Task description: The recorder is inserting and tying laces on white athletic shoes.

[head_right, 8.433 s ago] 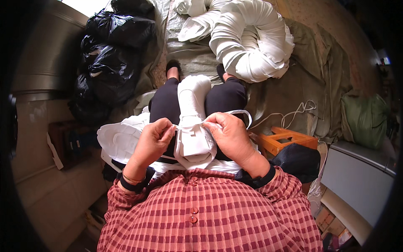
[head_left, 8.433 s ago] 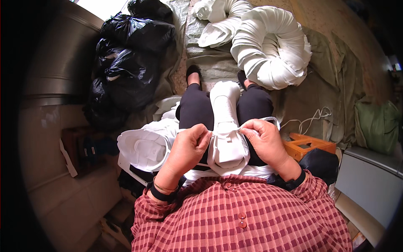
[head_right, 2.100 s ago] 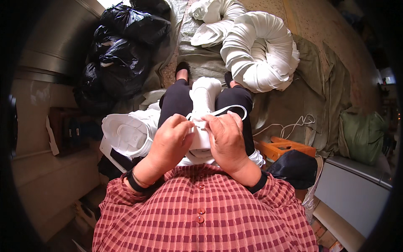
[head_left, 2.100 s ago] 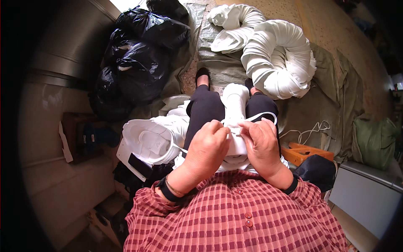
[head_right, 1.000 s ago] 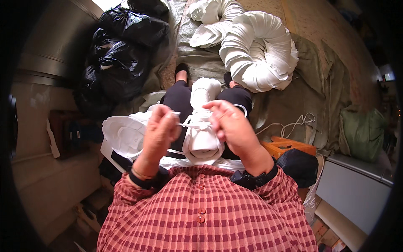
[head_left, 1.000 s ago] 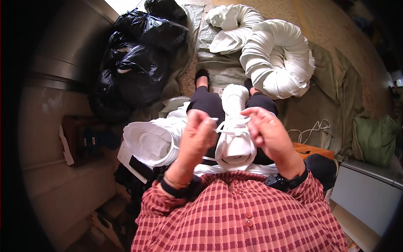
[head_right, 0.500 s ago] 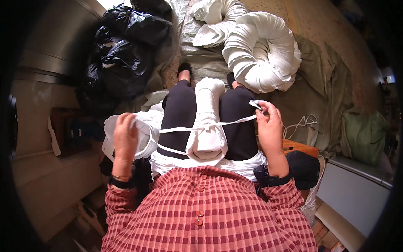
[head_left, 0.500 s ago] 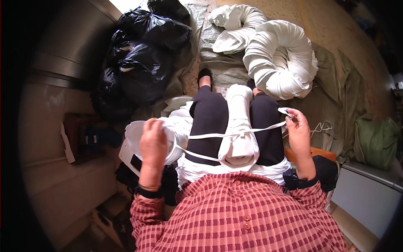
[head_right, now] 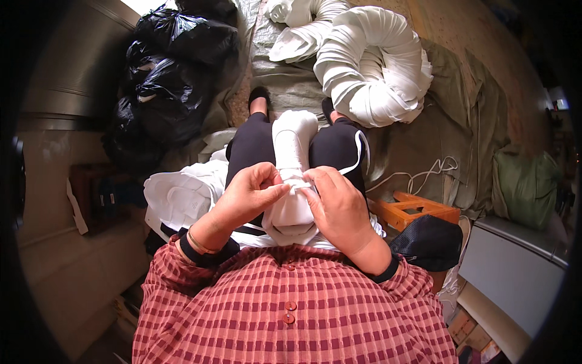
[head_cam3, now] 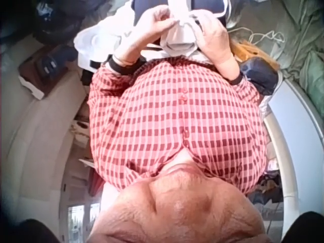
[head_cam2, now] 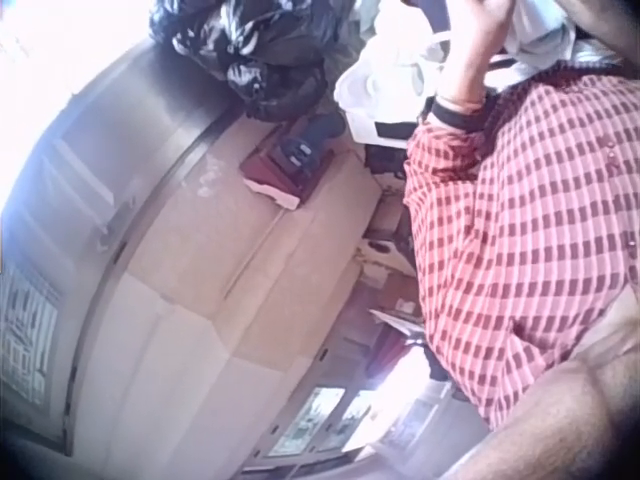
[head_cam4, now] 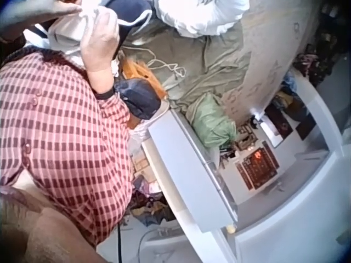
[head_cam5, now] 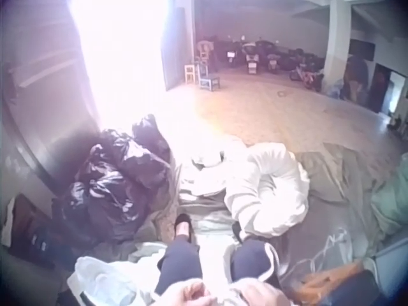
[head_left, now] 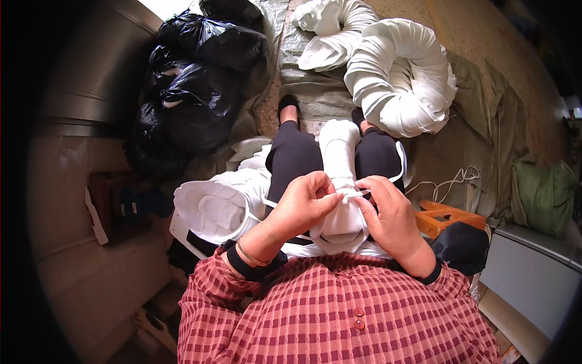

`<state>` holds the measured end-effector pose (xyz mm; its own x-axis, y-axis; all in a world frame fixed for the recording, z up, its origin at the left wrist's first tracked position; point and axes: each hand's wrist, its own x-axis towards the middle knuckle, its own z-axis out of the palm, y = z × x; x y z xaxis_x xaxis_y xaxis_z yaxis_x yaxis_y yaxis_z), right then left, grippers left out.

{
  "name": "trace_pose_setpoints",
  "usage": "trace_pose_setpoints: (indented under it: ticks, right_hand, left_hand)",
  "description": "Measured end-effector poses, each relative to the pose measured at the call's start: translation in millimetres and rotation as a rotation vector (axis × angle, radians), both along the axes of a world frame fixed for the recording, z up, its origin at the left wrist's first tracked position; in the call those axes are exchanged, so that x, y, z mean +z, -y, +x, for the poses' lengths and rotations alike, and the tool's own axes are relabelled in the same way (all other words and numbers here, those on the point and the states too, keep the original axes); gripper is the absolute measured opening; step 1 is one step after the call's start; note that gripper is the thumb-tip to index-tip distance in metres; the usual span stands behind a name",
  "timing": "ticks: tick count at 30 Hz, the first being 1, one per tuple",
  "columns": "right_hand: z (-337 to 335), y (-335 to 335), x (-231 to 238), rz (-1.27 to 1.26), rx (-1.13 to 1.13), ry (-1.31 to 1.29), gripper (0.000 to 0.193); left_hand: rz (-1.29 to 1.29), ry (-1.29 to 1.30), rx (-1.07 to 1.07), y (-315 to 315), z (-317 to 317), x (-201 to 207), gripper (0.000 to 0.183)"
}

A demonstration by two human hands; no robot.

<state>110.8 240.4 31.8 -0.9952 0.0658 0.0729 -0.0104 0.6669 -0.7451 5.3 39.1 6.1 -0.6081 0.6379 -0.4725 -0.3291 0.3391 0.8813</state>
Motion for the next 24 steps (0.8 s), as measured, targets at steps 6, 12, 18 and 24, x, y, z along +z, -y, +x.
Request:
trace_pose_setpoints:
  ticks: [6,12,18,24]
  right_hand:
    - [-23,-14,4,0.040,0.135,0.111,0.017]
    - [-46,-18,-2,0.062,0.224,-0.116,0.012]
    - [-33,-23,15,-0.088,0.138,0.320,0.014]
    - [-26,-12,6,-0.075,0.037,0.155,0.017]
  left_hand:
    - [-0.243,-0.756,-0.227,0,2,20,0.016]
    - [-0.003,0.032,-0.124,-3,-14,10,0.007]
    - [0.022,0.252,-0.006,-2,-23,0,0.012]
    - [0.022,-0.534,0.087,3,-6,2,0.016]
